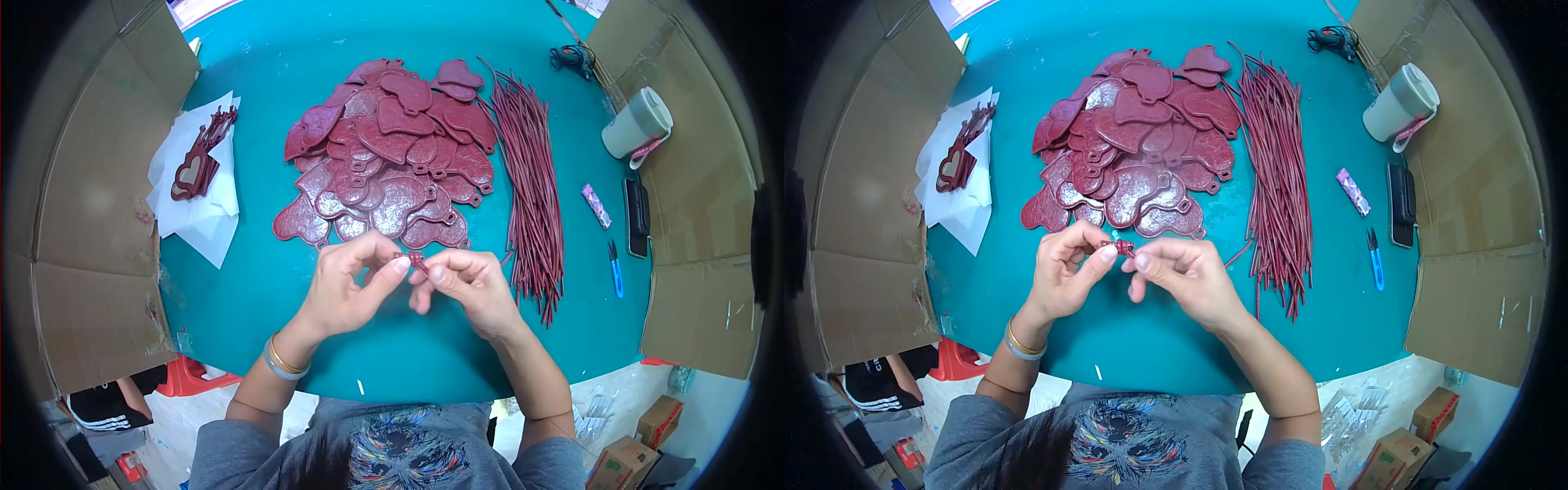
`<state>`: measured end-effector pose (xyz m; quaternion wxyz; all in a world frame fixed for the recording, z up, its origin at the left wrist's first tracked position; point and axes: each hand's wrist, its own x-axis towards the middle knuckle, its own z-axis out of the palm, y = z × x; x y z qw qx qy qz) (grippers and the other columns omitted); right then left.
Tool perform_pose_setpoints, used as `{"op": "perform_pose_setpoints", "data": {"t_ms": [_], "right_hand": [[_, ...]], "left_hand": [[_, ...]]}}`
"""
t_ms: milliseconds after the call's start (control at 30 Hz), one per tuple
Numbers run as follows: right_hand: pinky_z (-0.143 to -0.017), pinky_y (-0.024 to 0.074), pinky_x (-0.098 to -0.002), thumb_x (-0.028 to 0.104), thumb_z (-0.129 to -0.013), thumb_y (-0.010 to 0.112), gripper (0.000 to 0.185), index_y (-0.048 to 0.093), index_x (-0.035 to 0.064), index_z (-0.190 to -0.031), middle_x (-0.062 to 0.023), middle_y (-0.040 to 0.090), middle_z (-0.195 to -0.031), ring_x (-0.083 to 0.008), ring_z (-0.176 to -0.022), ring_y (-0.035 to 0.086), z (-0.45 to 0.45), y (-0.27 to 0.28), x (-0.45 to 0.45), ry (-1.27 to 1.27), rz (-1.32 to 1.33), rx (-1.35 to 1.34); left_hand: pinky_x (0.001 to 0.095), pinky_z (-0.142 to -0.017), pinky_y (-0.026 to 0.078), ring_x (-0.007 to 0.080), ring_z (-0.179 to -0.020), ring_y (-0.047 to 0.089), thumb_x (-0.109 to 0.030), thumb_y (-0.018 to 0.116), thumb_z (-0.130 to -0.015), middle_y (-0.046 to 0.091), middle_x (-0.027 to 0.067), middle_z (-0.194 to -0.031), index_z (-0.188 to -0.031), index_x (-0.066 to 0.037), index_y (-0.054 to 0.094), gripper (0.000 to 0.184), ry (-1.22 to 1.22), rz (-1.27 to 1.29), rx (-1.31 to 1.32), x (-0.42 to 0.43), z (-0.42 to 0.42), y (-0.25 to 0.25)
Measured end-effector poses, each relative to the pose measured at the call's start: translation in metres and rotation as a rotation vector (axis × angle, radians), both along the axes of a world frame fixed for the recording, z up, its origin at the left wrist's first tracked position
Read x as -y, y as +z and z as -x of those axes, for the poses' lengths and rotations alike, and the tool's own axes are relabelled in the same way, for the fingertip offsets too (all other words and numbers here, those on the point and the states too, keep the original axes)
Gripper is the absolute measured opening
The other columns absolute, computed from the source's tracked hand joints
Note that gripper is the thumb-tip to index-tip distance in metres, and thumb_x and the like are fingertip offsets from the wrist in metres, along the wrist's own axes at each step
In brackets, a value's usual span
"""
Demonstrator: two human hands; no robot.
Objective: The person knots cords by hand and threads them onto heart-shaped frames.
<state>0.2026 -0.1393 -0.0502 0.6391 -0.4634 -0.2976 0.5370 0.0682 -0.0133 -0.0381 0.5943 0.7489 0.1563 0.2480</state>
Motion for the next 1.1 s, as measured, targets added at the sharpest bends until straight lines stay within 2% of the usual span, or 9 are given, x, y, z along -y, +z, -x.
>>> {"op": "perform_pose_setpoints", "data": {"t_ms": [133,233,533,633,733,767,867,1000,1100], "right_hand": [[-0.058,0.0478,-0.0282,0.01,-0.086,0.055,0.017,0.062,-0.0043,-0.081,-0.0094,0.06,-0.062,-0.0171,-0.059,0.059,0.007,-0.004,-0.001,-0.042,-0.035,-0.123],[-0.055,0.0471,-0.0281,0.009,-0.086,0.055,0.017,0.062,-0.0048,-0.079,-0.0093,0.059,-0.06,-0.0169,-0.057,0.058,0.013,0.001,0.002,-0.113,-0.038,-0.056],[-0.057,0.0453,-0.0244,0.01,-0.083,0.061,0.014,0.066,-0.0023,-0.082,-0.0049,0.061,-0.061,-0.0112,-0.057,0.058,0.014,0.008,0.007,-0.106,-0.005,0.159],[-0.059,0.0459,-0.0264,0.006,-0.08,0.062,0.009,0.065,-0.0024,-0.08,-0.006,0.062,-0.062,-0.0138,-0.058,0.059,0.012,0.01,0.005,-0.296,-0.155,0.714],[-0.061,0.0436,-0.029,0.008,-0.076,0.065,0.009,0.067,0.0006,-0.082,-0.0052,0.061,-0.059,-0.0155,-0.055,0.059,0.011,0.007,0.004,-0.408,-0.173,0.799],[-0.06,0.0434,-0.0289,0.008,-0.076,0.065,0.008,0.066,0.0007,-0.081,-0.0053,0.061,-0.059,-0.0158,-0.055,0.059,0.009,0.008,0.003,-0.427,-0.187,0.842],[-0.059,0.0427,-0.0286,0.008,-0.075,0.066,0.008,0.066,0.001,-0.08,-0.0054,0.061,-0.059,-0.0163,-0.054,0.059,0.007,0.009,0.003,-0.46,-0.222,0.941],[-0.059,0.0433,-0.0285,0.008,-0.075,0.067,0.009,0.066,0.0007,-0.08,-0.0055,0.061,-0.06,-0.0175,-0.055,0.059,0.008,0.008,0.002,-0.45,-0.245,0.987],[-0.06,0.0455,-0.0279,0.008,-0.076,0.067,0.01,0.065,-0.0005,-0.081,-0.0055,0.061,-0.062,-0.0166,-0.058,0.06,0.012,0.008,0.003,-0.408,-0.175,0.883]], "left_hand": [[0.0194,-0.05,0.037,0.0031,-0.06,0.048,-0.004,0.057,-0.083,0.057,0.0013,-0.066,-0.077,0.001,0.056,0.008,0.044,0.217,0.081,0.009,-0.001,0.003],[0.0187,-0.049,0.035,0.0017,-0.059,0.045,-0.002,0.056,-0.084,0.054,-0.001,-0.065,-0.076,0.0,0.055,0.008,0.126,0.171,0.112,0.013,0.0,0.003],[0.0178,-0.05,0.033,0.0015,-0.058,0.044,0.001,0.057,-0.083,0.054,-0.0017,-0.067,-0.077,0.0,0.056,0.006,0.066,0.23,0.137,0.005,0.005,0.007],[0.0173,-0.049,0.033,0.0018,-0.058,0.044,-0.008,0.053,-0.088,0.054,-0.0017,-0.067,-0.08,-0.002,0.057,0.011,0.02,0.221,0.081,0.002,0.001,0.007],[0.0168,-0.05,0.034,0.0026,-0.057,0.044,-0.021,0.043,-0.094,0.053,-0.0015,-0.066,-0.083,-0.005,0.057,0.024,0.09,0.315,-0.003,-0.005,-0.001,0.004],[0.0166,-0.049,0.033,0.0031,-0.056,0.043,-0.031,0.035,-0.096,0.052,-0.0016,-0.065,-0.086,-0.006,0.056,0.034,0.113,0.261,-0.005,-0.011,0.0,-0.001],[0.0174,-0.049,0.034,0.0035,-0.055,0.043,-0.032,0.034,-0.096,0.051,-0.0025,-0.065,-0.087,-0.006,0.056,0.035,0.068,0.302,-0.003,-0.01,0.001,0.001],[0.0221,-0.054,0.042,0.0087,-0.058,0.053,-0.033,0.036,-0.095,0.057,0.004,-0.068,-0.092,-0.002,0.056,0.037,-0.083,0.021,-0.107,-0.005,0.006,0.009],[0.0238,-0.056,0.044,0.01,-0.062,0.056,-0.02,0.051,-0.09,0.059,0.0067,-0.069,-0.088,0.0,0.057,0.02,-0.062,-0.004,-0.1,0.0,0.006,0.014]]}}
